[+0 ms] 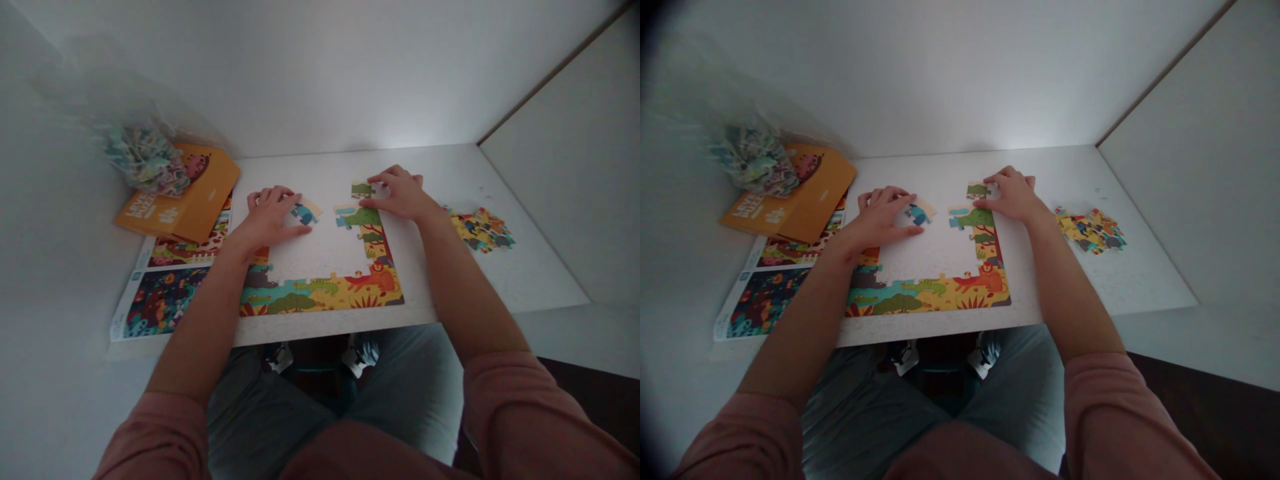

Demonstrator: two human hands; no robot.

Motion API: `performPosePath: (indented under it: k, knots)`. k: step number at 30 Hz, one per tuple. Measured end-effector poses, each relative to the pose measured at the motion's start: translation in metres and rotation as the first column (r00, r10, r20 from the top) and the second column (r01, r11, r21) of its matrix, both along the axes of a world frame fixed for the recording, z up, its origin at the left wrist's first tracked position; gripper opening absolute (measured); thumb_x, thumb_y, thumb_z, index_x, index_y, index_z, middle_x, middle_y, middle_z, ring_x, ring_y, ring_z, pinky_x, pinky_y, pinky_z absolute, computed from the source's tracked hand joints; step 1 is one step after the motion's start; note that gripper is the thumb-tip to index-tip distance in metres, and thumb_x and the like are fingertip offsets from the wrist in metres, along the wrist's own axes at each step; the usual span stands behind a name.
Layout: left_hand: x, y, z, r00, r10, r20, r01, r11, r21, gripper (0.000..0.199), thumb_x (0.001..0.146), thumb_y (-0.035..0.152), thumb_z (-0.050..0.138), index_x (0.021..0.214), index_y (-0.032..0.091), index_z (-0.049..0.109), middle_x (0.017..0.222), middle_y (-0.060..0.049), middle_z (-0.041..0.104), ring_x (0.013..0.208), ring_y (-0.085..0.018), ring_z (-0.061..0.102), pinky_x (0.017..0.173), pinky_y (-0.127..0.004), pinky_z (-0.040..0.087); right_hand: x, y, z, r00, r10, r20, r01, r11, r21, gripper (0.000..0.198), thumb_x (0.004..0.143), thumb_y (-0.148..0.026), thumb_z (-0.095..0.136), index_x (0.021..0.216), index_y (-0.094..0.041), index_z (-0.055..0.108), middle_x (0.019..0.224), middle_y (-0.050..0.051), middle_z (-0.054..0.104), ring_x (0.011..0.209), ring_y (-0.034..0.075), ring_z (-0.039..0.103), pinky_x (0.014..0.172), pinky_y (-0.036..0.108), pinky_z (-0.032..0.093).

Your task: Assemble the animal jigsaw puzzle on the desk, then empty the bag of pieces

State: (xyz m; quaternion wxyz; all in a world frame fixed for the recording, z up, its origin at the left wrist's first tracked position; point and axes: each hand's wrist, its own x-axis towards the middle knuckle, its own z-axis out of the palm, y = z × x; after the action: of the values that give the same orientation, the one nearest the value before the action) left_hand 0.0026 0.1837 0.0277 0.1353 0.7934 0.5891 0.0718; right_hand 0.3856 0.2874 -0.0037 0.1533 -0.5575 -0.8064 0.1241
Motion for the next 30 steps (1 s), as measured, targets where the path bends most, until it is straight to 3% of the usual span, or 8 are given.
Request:
performPosePath:
  k: [2, 7, 12, 17, 24, 30]
  knots:
    - [-0.006, 0.0, 0.003, 1.0, -0.012, -0.013, 0.012, 1.0, -0.016, 0.074, 0.109, 0.063, 0.089, 0.177, 0.036, 0.079, 0.184, -0.018, 0.067, 0.171, -0.053, 0.055, 0.146, -0.072, 0.034, 0.002, 0.002, -0.003, 0.999, -0.014, -0.045, 0.014, 1.0, 0.001, 0.059, 0.105, -0.075, 0.09, 0.144, -0.031, 0.095, 0.157, 0.022, 0.08, 0.142, 0.054, 0.078, 0.133, 0.08, 0.046]
    - [-0.009, -0.002, 0.006, 1.0, 0.019, 0.021, -0.02, 0.999, 0.042, 0.042, 0.108, 0.061, 0.092, 0.136, 0.03, 0.094, 0.166, -0.017, 0.077, 0.163, -0.05, 0.06, 0.147, -0.072, 0.033, -0.001, 0.002, -0.004, 0.995, -0.012, -0.1, 0.016, 0.999, 0.041, 0.051, 0.106, -0.072, 0.091, 0.135, -0.03, 0.093, 0.15, 0.02, 0.083, 0.132, 0.051, 0.081, 0.133, 0.081, 0.046]
    - [-0.001, -0.001, -0.001, 0.998, 0.002, 0.058, -0.005, 0.999, 0.047, 0.059, 0.106, 0.059, 0.093, 0.156, 0.028, 0.087, 0.171, -0.02, 0.077, 0.162, -0.051, 0.062, 0.145, -0.071, 0.036, -0.009, -0.005, 0.004, 0.994, 0.046, -0.094, -0.041, 0.998, 0.057, 0.05, 0.112, -0.077, 0.083, 0.135, -0.033, 0.091, 0.142, 0.018, 0.085, 0.133, 0.051, 0.079, 0.131, 0.081, 0.046]
    - [0.005, 0.002, -0.003, 0.994, 0.001, 0.112, -0.006, 0.999, 0.038, 0.042, 0.108, 0.054, 0.095, 0.141, 0.029, 0.09, 0.166, -0.018, 0.081, 0.159, -0.047, 0.065, 0.142, -0.069, 0.04, -0.013, -0.009, 0.009, 0.993, 0.079, -0.087, -0.076, 0.996, 0.041, 0.049, 0.113, -0.077, 0.082, 0.135, -0.034, 0.091, 0.14, 0.019, 0.086, 0.135, 0.053, 0.079, 0.13, 0.082, 0.045]
    - [0.026, -0.005, 0.004, 0.996, -0.018, 0.088, 0.013, 0.998, 0.065, 0.046, 0.111, 0.046, 0.094, 0.149, 0.024, 0.084, 0.155, -0.018, 0.089, 0.147, -0.041, 0.078, 0.144, -0.065, 0.038, -0.013, -0.01, 0.011, 0.992, 0.096, -0.078, -0.093, 0.995, 0.04, 0.046, 0.114, -0.073, 0.08, 0.136, -0.033, 0.088, 0.146, 0.017, 0.086, 0.132, 0.05, 0.08, 0.132, 0.077, 0.043]
    - [0.042, -0.012, 0.005, 0.994, -0.066, 0.085, 0.055, 0.991, 0.119, 0.034, 0.121, 0.049, 0.082, 0.148, 0.03, 0.091, 0.159, -0.013, 0.09, 0.154, -0.043, 0.076, 0.144, -0.071, 0.035, -0.015, -0.012, 0.016, 0.992, 0.105, -0.065, -0.103, 0.994, 0.03, 0.047, 0.116, -0.075, 0.077, 0.137, -0.034, 0.088, 0.147, 0.016, 0.086, 0.134, 0.05, 0.078, 0.134, 0.077, 0.041]
